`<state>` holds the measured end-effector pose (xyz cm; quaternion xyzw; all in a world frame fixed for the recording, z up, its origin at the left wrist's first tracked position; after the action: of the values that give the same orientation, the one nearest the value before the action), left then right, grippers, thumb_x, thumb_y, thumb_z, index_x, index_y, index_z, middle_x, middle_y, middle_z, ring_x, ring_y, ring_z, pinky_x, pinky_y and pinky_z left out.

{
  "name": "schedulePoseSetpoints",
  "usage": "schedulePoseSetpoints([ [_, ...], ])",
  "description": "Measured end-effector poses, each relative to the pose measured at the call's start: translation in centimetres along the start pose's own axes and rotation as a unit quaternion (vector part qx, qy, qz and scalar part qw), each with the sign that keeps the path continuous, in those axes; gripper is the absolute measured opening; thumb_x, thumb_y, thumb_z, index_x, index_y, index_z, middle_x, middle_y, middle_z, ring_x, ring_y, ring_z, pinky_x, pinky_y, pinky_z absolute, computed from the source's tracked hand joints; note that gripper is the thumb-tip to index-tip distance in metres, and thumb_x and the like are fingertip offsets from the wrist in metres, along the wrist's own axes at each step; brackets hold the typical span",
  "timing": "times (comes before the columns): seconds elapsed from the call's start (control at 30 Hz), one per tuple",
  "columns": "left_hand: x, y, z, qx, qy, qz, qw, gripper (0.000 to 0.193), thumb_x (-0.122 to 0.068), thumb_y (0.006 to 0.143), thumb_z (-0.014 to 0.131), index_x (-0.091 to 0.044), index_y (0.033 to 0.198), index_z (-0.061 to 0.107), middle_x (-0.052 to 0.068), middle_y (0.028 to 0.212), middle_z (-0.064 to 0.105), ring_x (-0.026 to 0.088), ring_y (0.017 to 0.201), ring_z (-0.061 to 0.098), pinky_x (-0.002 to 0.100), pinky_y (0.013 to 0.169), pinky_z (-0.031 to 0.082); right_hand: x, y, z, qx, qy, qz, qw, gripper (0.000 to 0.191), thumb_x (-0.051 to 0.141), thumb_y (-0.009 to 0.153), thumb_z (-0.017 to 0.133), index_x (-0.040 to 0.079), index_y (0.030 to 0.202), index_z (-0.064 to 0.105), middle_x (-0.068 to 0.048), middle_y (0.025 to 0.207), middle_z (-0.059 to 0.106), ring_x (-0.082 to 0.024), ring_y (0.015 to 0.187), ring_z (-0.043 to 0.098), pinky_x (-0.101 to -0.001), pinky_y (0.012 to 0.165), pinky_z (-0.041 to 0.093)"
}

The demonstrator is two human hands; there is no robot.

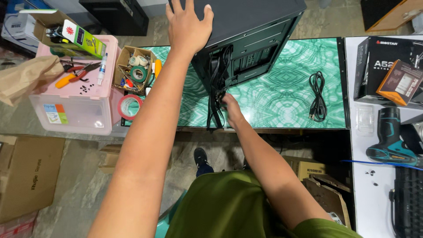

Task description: The person works on a desktop computer tower on a workbench. They use a screwdriver to unscrew and open the case, reach inside to adjust internal components and cables, handle and strip a red cable with pliers, and finally mount a storage drive into the case.

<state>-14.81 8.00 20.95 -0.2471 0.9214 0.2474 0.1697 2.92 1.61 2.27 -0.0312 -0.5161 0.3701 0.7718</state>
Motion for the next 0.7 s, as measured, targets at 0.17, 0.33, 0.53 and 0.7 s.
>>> schedulePoseSetpoints([
  [0.17,0.2,0.1,0.1,-0.015,0.005,0.015,1.0,0.061,-0.051,0.099,0.063,-0.012,0.145,0.053,0.027,0.154,0.036,0.059,0.14,0.032,0.061,0.109,0.044,0.3,-1.3,-0.1,0.076,-0.081,-0.017,0.994,0.033,-0.003,0.089,0.062,0.004,0.121,0.06,-0.002,0.107,0.068,-0.011,0.098,0.063,-0.025,0.092,0.048],
  [0.33,0.3,0.0,0.0,-0.005,-0.004,0.007,1.0,0.061,-0.05,0.098,0.063,-0.012,0.145,0.053,0.027,0.154,0.035,0.059,0.14,0.031,0.061,0.107,0.044,-0.5,-0.2,-0.2,0.052,-0.117,-0.056,0.99,0.019,-0.001,0.095,0.066,0.006,0.111,0.057,-0.003,0.105,0.067,-0.011,0.099,0.061,-0.0259,0.091,0.048],
  [0.53,0.2,-0.1,-0.1,-0.003,-0.02,0.002,1.0,0.061,-0.048,0.097,0.063,-0.012,0.144,0.053,0.026,0.154,0.034,0.059,0.14,0.031,0.062,0.104,0.045,-0.5,-0.3,-0.4,-0.066,-0.253,-0.228,0.938,0.016,-0.003,0.091,0.064,0.006,0.1,0.055,-0.005,0.095,0.067,-0.015,0.093,0.063,-0.0272,0.085,0.048],
  [0.7,0.4,-0.1,0.3,-0.006,-0.013,0.009,1.0,0.059,-0.049,0.098,0.063,-0.01,0.141,0.056,0.027,0.151,0.038,0.056,0.142,0.029,0.061,0.105,0.044,-0.8,-1.6,-1.5,-0.141,-0.341,-0.204,0.907,0.014,0.005,0.096,0.068,0.005,0.104,0.056,-0.012,0.087,0.065,-0.029,0.079,0.063,-0.0361,0.074,0.051],
])
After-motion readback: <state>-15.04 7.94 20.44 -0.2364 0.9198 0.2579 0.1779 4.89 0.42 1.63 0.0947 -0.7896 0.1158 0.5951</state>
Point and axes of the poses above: each hand's wrist, its own y-axis towards the middle knuckle, its own z-axis out of the palm, x = y × z, the point moved 3 cm from there along y, towards the middle knuckle
